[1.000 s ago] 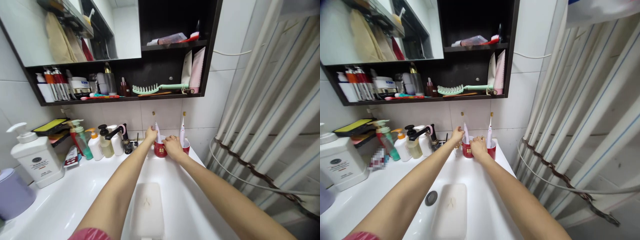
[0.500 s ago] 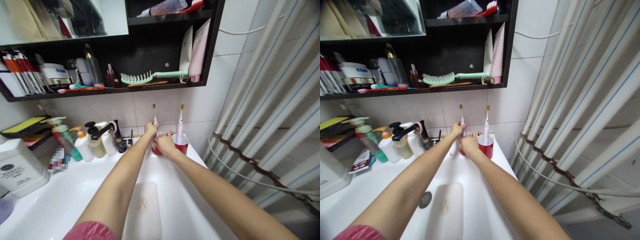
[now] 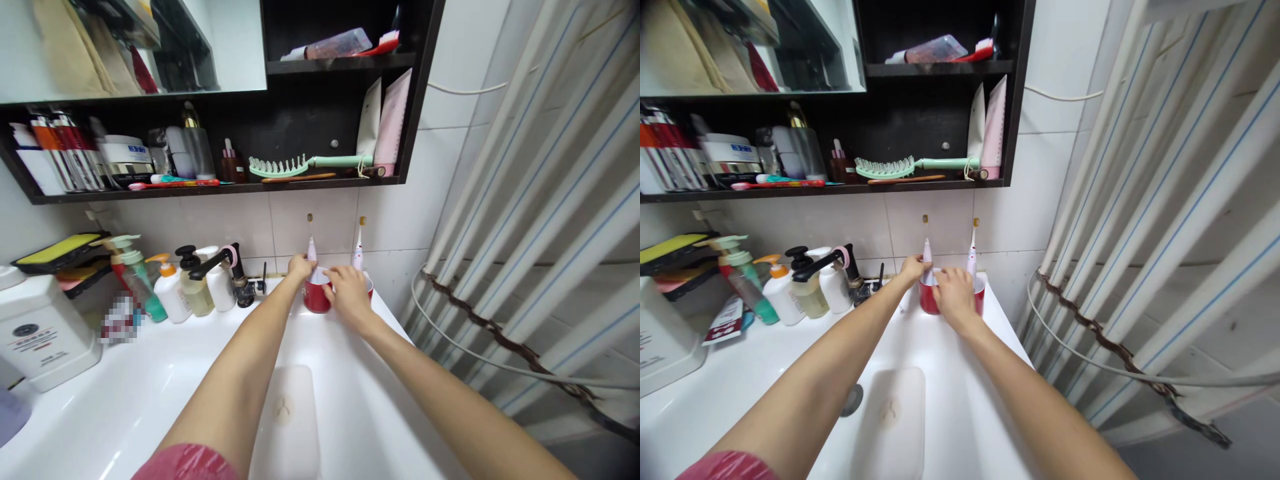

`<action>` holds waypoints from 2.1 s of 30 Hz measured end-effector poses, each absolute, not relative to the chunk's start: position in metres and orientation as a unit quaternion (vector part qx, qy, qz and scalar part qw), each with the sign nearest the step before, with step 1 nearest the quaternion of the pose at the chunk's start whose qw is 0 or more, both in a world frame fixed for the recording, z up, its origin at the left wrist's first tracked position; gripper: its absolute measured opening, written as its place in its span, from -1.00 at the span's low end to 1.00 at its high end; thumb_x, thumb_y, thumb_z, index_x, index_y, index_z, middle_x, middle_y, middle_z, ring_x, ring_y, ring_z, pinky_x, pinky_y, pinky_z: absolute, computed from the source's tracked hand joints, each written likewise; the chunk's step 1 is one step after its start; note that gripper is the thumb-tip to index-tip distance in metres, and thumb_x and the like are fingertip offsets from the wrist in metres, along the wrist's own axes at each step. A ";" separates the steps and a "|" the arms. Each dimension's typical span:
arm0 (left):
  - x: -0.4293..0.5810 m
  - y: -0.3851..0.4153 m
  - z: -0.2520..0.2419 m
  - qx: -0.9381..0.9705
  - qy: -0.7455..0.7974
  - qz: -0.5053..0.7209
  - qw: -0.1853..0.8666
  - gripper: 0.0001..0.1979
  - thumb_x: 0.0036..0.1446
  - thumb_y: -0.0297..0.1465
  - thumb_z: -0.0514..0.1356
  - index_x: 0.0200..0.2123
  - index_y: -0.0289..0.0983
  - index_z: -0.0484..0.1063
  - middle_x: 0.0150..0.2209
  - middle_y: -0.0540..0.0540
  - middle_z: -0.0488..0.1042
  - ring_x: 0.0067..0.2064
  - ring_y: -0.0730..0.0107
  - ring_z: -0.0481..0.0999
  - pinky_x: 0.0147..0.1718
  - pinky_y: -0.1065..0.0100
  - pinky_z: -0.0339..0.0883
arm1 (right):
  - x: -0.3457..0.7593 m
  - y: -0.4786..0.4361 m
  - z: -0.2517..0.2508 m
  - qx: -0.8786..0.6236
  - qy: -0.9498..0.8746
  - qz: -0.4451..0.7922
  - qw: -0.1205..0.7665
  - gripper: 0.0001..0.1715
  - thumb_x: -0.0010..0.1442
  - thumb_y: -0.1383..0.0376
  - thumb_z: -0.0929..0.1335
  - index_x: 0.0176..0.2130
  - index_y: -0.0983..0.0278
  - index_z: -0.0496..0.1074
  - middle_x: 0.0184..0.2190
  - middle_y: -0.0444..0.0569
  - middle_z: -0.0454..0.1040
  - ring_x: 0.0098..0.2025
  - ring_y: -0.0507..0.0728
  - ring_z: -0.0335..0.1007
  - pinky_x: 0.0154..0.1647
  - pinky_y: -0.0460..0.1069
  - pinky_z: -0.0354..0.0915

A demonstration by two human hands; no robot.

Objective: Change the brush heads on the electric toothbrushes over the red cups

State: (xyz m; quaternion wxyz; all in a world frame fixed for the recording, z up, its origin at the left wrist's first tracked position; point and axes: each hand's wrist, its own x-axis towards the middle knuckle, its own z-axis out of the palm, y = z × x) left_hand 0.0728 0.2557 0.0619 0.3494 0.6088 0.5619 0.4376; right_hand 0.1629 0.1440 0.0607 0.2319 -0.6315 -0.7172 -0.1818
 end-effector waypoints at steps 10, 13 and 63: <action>0.053 0.217 0.052 0.556 0.552 0.501 0.369 -0.67 -0.34 -0.46 0.18 -0.36 -0.30 0.31 -0.38 -0.10 0.36 -0.34 0.44 0.32 -0.33 0.43 0.11 | 0.208 0.136 0.031 -0.694 -0.650 -0.062 0.304 -0.78 -0.09 0.32 0.21 -0.36 0.27 0.34 -0.11 0.05 0.15 -0.20 0.15 0.14 -0.29 0.00 0.08; 0.049 0.199 0.048 0.550 0.536 0.513 0.383 -0.73 -0.34 -0.49 0.16 -0.40 -0.30 0.32 -0.42 -0.08 0.36 -0.37 0.46 0.31 -0.35 0.42 0.12 | 0.203 0.138 0.035 -0.685 -0.644 -0.049 0.336 -0.77 -0.11 0.34 0.22 -0.36 0.24 0.34 -0.12 0.02 0.17 -0.21 0.16 0.14 -0.30 0.01 0.08; -0.003 0.055 0.012 0.424 0.448 0.407 0.673 -0.56 -0.21 -0.04 -0.09 -0.72 -0.32 0.14 -0.85 0.10 0.07 -0.80 0.69 -0.01 -0.76 0.54 -0.23 | 0.189 0.124 0.051 -0.694 -0.533 0.057 0.480 -0.85 -0.29 0.33 0.30 -0.55 0.29 0.30 -0.36 0.02 0.23 -0.26 0.16 0.15 -0.32 -0.01 0.07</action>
